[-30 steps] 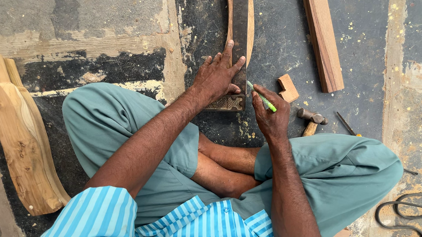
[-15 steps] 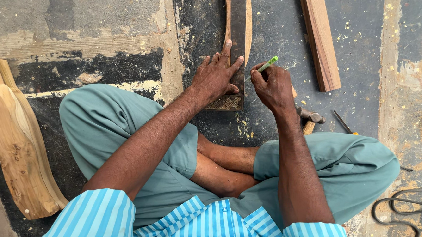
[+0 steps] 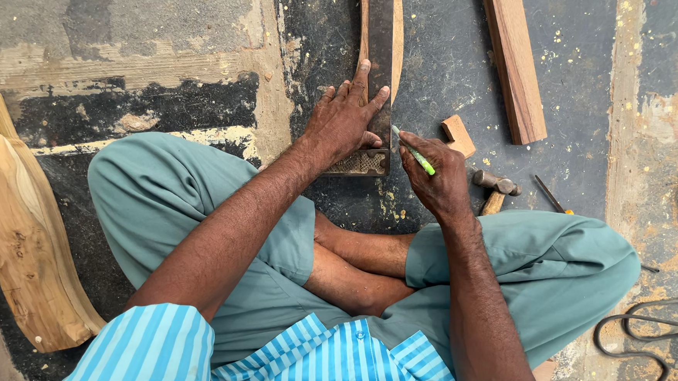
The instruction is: The person sits cross-legged on the floor of a woodworking workshop marking curved wooden furniture parts. They hold a try square against each piece and draw straight guide lines with a green pencil, working through several pieces one at a time and setting marked pieces aside.
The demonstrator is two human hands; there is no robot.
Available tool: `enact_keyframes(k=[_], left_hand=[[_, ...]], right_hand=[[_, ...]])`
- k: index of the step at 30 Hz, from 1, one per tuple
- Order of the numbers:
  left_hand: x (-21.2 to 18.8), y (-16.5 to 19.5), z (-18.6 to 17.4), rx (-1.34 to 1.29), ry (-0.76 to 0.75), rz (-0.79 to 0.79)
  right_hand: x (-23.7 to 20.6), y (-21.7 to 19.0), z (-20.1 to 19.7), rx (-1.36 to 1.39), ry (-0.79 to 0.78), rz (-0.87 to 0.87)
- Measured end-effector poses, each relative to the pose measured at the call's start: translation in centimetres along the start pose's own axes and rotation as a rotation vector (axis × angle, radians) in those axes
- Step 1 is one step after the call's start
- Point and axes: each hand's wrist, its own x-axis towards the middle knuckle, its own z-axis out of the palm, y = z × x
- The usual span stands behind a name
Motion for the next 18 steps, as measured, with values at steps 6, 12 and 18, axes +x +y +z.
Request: enact_keyframes(k=[6, 12, 18], left_hand=[[-0.1, 0.1, -0.1, 0.012, 0.001, -0.004], [0.0, 0.2, -0.2, 0.008, -0.017, -0.015], [-0.2, 0.2, -0.3, 0.003, -0.012, -0.014]], right_hand=[[-0.1, 0.0, -0.1, -0.026, -0.003, -0.031], [-1.1, -0.4, -0.9, -0.008, -0.07, 0.003], [1.7, -1.0, -1.2, -0.043, -0.156, 0.166]])
